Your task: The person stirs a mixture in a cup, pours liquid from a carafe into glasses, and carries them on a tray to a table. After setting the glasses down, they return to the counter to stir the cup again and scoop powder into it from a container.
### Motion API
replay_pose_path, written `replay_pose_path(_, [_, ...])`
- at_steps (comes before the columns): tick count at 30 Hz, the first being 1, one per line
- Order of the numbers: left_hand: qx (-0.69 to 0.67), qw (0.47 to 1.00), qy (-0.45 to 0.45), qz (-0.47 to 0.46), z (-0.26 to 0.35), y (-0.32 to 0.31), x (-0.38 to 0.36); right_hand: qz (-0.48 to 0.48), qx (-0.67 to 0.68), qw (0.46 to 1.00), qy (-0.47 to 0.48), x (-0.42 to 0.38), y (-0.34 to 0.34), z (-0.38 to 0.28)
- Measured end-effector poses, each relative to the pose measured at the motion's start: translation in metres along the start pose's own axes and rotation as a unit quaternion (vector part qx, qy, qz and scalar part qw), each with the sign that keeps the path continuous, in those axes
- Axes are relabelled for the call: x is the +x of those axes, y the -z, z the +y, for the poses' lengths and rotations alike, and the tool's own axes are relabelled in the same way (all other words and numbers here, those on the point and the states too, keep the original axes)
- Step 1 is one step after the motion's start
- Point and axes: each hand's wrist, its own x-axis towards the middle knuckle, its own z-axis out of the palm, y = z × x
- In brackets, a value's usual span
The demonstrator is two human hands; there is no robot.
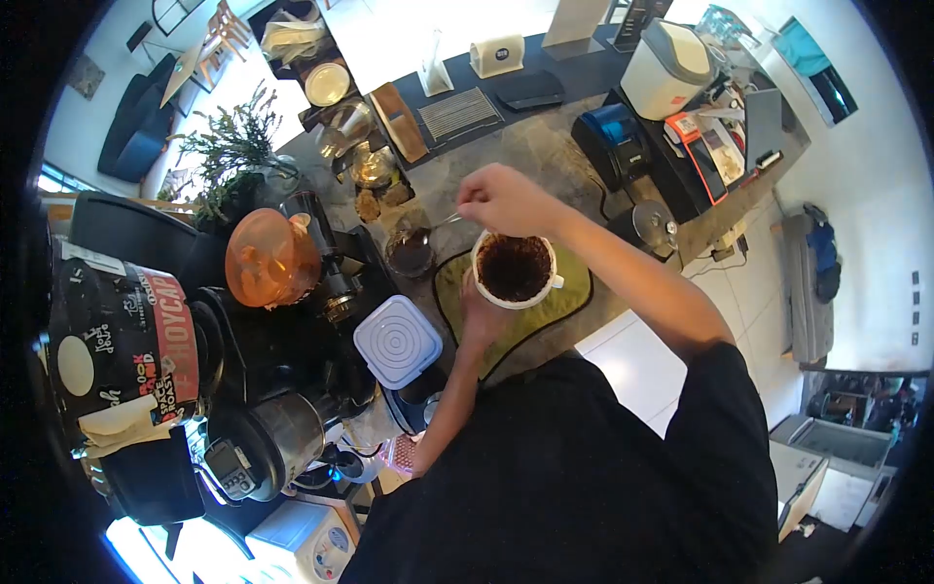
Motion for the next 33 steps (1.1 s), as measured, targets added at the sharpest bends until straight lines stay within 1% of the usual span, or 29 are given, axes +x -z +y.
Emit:
replay_pose_path(1, [0.003, 1.000, 0.004, -0.005, -0.004, -0.003, 0.000, 0.001, -0.128, 0.988, 0.089, 0.020, -0.010, 0.008])
replay_pose_path(2, [0.004, 1.000, 0.006, 0.002, -0.008, -0.006, 0.001, 0.002, -0.253, 0.951, 0.177, 0.037, -0.020, 0.015])
replay_pose_path(3, [0.013, 1.000, -0.002, -0.001, -0.012, -0.010, 0.001, -0.004, -0.255, 0.950, 0.182, 0.051, -0.029, 0.022])
replay_pose_path(4, [0.022, 1.000, -0.008, -0.003, -0.013, -0.010, 0.002, -0.037, -0.358, 0.901, 0.243, 0.063, -0.038, 0.025])
replay_pose_path(5, [0.010, 1.000, -0.012, -0.023, -0.014, -0.008, 0.002, -0.068, -0.454, 0.836, 0.301, 0.073, -0.044, 0.029])
replay_pose_path(6, [0.010, 1.000, -0.008, -0.014, -0.015, -0.007, 0.001, -0.074, -0.454, 0.833, 0.308, 0.079, -0.047, 0.024])
replay_pose_path(8, [0.013, 1.000, 0.016, -0.006, -0.013, -0.008, -0.002, -0.186, -0.594, 0.735, 0.268, 0.091, -0.052, 0.014])
replay_pose_path(12, [-0.037, 0.999, 0.022, 0.004, -0.012, -0.003, -0.003, -0.202, -0.593, 0.713, 0.314, 0.094, -0.048, 0.008])
replay_pose_path(13, [-0.036, 0.999, 0.026, 0.013, -0.013, -0.002, -0.003, -0.206, -0.606, 0.704, 0.307, 0.092, -0.048, 0.005])
replay_pose_path(15, [-0.011, 1.000, 0.002, 0.008, -0.012, -0.001, -0.003, -0.211, -0.618, 0.692, 0.307, 0.092, -0.044, 0.005])
replay_pose_path(16, [-0.008, 1.000, 0.005, 0.015, -0.011, -0.001, -0.004, -0.200, -0.604, 0.700, 0.325, 0.093, -0.042, 0.008])
replay_pose_path(18, [0.011, 0.998, -0.036, 0.047, -0.005, 0.000, -0.006, -0.192, -0.586, 0.705, 0.351, 0.095, -0.038, 0.010])
replay_pose_path(19, [0.016, 0.998, -0.031, 0.053, -0.002, 0.002, -0.006, -0.197, -0.586, 0.704, 0.349, 0.095, -0.037, 0.009])
replay_pose_path(21, [0.038, 0.998, -0.027, 0.029, 0.005, 0.009, -0.008, -0.202, -0.583, 0.703, 0.354, 0.094, -0.036, 0.009])
replay_pose_path(22, [0.043, 0.998, -0.023, 0.035, 0.011, 0.012, -0.010, -0.198, -0.581, 0.705, 0.355, 0.093, -0.035, 0.009])
replay_pose_path(24, [0.021, 0.998, 0.012, 0.054, 0.022, 0.013, -0.017, -0.197, -0.574, 0.705, 0.368, 0.092, -0.031, 0.011])
replay_pose_path(26, [0.035, 0.996, 0.026, 0.072, 0.021, 0.010, -0.028, -0.151, -0.512, 0.753, 0.385, 0.095, -0.024, 0.019])
replay_pose_path(27, [0.043, 0.995, 0.039, 0.085, 0.021, 0.008, -0.035, -0.153, -0.508, 0.752, 0.391, 0.094, -0.020, 0.022])
replay_pose_path(29, [0.047, 0.993, 0.044, 0.100, 0.045, 0.021, -0.049, -0.111, -0.340, 0.859, 0.367, 0.090, -0.010, 0.028])
replay_pose_path(30, [0.045, 0.992, 0.044, 0.111, 0.062, 0.029, -0.056, -0.111, -0.337, 0.859, 0.370, 0.086, -0.004, 0.030])
replay_pose_path(31, [0.048, 0.992, 0.044, 0.112, 0.075, 0.035, -0.067, -0.098, -0.314, 0.877, 0.350, 0.081, 0.003, 0.030])
replay_pose_path(32, [0.032, 0.990, 0.099, 0.100, 0.089, 0.040, -0.081, -0.086, -0.291, 0.895, 0.328, 0.075, 0.011, 0.030])
replay_pose_path(33, [0.015, 0.984, 0.153, 0.088, 0.100, 0.045, -0.094, -0.086, -0.291, 0.895, 0.327, 0.066, 0.021, 0.025])
